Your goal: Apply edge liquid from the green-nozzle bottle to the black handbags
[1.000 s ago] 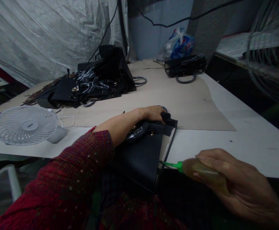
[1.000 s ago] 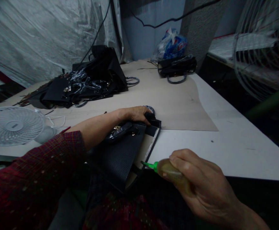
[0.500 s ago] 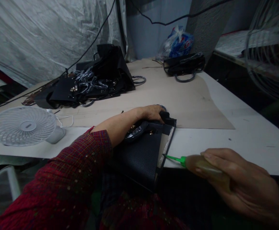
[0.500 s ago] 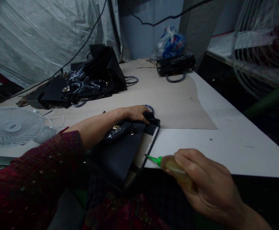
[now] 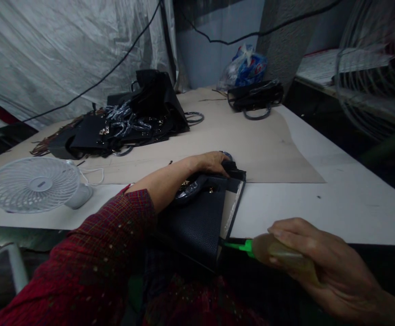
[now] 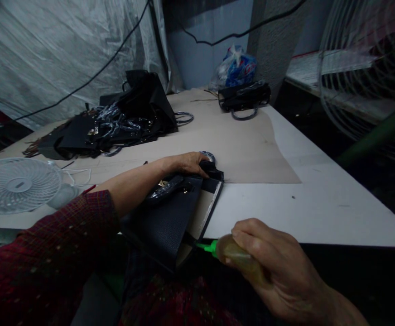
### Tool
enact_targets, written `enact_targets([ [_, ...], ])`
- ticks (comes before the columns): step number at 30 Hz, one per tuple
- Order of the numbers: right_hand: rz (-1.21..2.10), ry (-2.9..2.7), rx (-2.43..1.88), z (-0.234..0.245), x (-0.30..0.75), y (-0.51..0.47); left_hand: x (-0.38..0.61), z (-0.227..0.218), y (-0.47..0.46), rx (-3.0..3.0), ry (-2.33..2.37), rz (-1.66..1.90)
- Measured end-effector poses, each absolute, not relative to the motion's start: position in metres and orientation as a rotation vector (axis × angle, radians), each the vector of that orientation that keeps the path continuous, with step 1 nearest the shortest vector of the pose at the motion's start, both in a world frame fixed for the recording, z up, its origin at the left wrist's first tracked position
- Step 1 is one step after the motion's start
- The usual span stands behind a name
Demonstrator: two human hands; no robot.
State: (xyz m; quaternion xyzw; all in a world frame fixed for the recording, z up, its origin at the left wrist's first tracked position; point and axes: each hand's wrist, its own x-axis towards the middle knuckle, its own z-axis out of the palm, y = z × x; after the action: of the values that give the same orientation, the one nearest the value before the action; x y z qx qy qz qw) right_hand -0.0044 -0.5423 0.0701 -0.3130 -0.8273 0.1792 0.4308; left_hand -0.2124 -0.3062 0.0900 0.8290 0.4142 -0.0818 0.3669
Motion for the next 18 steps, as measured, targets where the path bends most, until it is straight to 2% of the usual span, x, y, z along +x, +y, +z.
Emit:
enact_targets([
  [5,0.298,-2.047,-0.894,0.072,0.006,-0.544,-0.211,0.116,-0.303,2.143,1.072,-0.217],
  [13,-0.008,-2.002,-0.975,0.082,0.014,-0.536,-0.212,0.197,-0.296,2.349,1.228,-0.03],
  [18,0.003,-1.956,-0.99,0.077,0.02,-0.524,-0.218,0.211,-0.307,2.557,1.273,-0.047],
])
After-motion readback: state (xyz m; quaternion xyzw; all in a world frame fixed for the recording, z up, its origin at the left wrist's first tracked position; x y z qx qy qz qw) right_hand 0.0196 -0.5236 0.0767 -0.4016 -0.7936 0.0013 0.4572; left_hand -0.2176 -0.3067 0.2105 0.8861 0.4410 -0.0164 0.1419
